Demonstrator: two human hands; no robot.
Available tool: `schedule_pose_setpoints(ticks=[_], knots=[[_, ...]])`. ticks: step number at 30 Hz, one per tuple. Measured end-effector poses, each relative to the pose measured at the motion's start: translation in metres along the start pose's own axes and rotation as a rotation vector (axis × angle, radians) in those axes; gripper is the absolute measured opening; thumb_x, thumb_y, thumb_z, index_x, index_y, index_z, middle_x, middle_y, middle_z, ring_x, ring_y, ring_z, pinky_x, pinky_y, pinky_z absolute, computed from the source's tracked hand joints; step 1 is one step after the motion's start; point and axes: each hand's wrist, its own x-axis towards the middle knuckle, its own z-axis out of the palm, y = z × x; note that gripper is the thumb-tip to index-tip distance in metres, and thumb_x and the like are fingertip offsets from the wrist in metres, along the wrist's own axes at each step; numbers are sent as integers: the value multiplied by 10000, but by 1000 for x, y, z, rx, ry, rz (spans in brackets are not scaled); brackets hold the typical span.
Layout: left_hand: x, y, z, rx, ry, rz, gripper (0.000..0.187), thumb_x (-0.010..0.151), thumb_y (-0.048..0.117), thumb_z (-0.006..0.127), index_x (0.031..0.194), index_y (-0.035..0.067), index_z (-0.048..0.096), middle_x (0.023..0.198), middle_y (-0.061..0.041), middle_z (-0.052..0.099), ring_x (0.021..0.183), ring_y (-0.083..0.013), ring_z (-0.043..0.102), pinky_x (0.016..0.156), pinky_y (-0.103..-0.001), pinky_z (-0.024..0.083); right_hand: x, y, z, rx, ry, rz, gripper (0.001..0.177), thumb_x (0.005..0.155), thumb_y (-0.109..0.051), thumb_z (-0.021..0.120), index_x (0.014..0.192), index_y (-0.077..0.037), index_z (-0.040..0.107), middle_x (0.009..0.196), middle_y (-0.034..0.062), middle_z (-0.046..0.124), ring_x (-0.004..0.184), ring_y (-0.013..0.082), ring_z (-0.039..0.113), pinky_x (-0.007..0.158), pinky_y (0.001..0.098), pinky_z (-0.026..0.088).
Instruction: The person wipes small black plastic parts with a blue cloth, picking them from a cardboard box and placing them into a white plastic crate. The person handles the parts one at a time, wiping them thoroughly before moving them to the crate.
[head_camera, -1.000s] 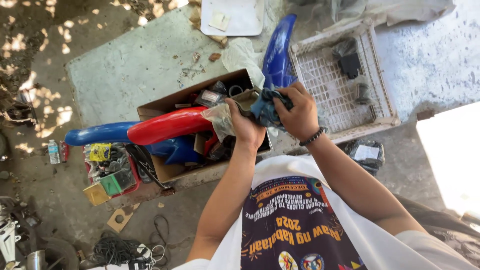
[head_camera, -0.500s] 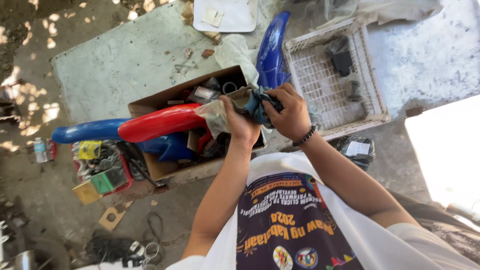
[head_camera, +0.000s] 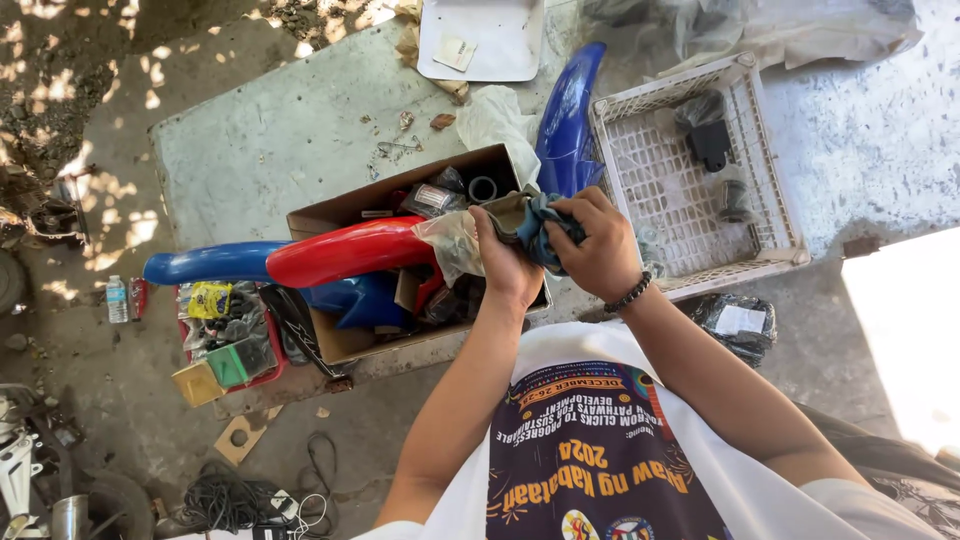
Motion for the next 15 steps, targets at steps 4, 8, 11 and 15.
schedule_pose_setpoints(ticks=[4,8,11,15], knots=[[6,2,-10,-9,-29,-10,749,890,813,596,1267,172,682,1283,-81,691,1212,-256,643,1092,-435,536,1,1,-1,27,-16,-24,186,856,-103,792,1041,-90,775,937,73,671,810,388,699,669,445,564],[-2,2,-5,6,-1,-31,737,896,794,594,1193,125,672,1156,-116,707,1065,-296,698,932,-413,611,1,4,-4,-50,42,5,175,879,-97,772,1053,-86,770,952,69,662,794,371,699,648,427,561],[-4,2,3,7,9,-45,744,874,813,596,1185,143,675,1130,-112,716,1010,-296,710,877,-399,623,-5,2,1,-90,32,-30,193,860,-108,766,1051,-81,758,959,97,658,809,388,700,657,462,563],[18,15,-30,123,95,-217,814,829,905,521,1136,171,694,1005,-123,745,752,-241,705,539,-339,552,-25,-7,17,-84,-30,-71,232,765,-106,775,990,-51,758,913,198,715,829,428,724,688,504,592]])
